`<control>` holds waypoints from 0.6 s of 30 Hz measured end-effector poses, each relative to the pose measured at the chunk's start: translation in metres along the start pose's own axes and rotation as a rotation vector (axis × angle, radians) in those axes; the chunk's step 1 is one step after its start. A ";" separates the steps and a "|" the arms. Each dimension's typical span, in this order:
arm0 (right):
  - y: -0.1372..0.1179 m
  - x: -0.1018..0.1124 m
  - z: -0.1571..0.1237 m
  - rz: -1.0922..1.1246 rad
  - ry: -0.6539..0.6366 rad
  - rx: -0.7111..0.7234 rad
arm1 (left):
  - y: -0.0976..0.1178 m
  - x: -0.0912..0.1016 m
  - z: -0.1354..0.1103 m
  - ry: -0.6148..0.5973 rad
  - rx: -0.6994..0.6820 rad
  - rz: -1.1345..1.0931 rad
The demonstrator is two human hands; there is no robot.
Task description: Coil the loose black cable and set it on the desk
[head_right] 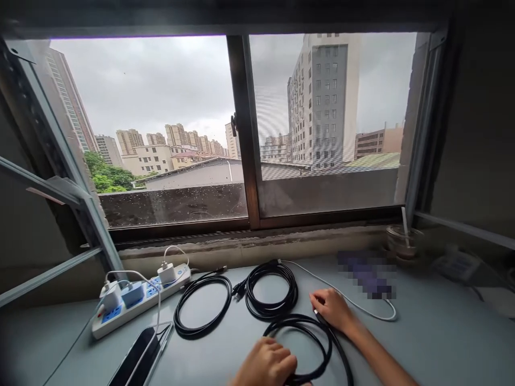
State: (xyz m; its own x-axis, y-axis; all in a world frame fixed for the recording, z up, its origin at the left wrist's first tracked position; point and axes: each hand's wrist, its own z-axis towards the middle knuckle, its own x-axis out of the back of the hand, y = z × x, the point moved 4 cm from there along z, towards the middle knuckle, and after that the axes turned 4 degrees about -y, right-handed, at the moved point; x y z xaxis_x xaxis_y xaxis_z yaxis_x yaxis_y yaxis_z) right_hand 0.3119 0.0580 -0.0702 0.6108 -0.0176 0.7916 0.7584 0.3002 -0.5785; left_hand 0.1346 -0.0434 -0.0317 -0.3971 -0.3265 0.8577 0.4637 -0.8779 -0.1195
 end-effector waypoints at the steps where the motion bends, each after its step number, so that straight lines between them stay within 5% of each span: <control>1: -0.002 0.001 0.001 -0.008 0.002 0.006 | -0.002 0.010 0.002 0.049 -0.016 -0.003; 5: -0.012 0.007 0.002 -0.039 -0.009 0.043 | -0.002 0.031 0.008 0.110 -0.072 0.091; 9: -0.022 0.017 -0.001 -0.106 -0.018 0.082 | 0.007 0.013 0.007 0.134 -0.194 0.160; 18: -0.053 0.056 -0.024 -0.137 0.075 0.119 | 0.002 -0.017 -0.001 -0.034 -0.167 0.145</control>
State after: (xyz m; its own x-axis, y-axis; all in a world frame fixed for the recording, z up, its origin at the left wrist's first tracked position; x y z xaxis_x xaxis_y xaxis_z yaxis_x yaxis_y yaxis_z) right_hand 0.3112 0.0183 -0.0004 0.5218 -0.1356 0.8422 0.8064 0.4005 -0.4352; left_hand 0.1413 -0.0401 -0.0476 -0.3070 -0.4443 0.8416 0.3758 -0.8691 -0.3217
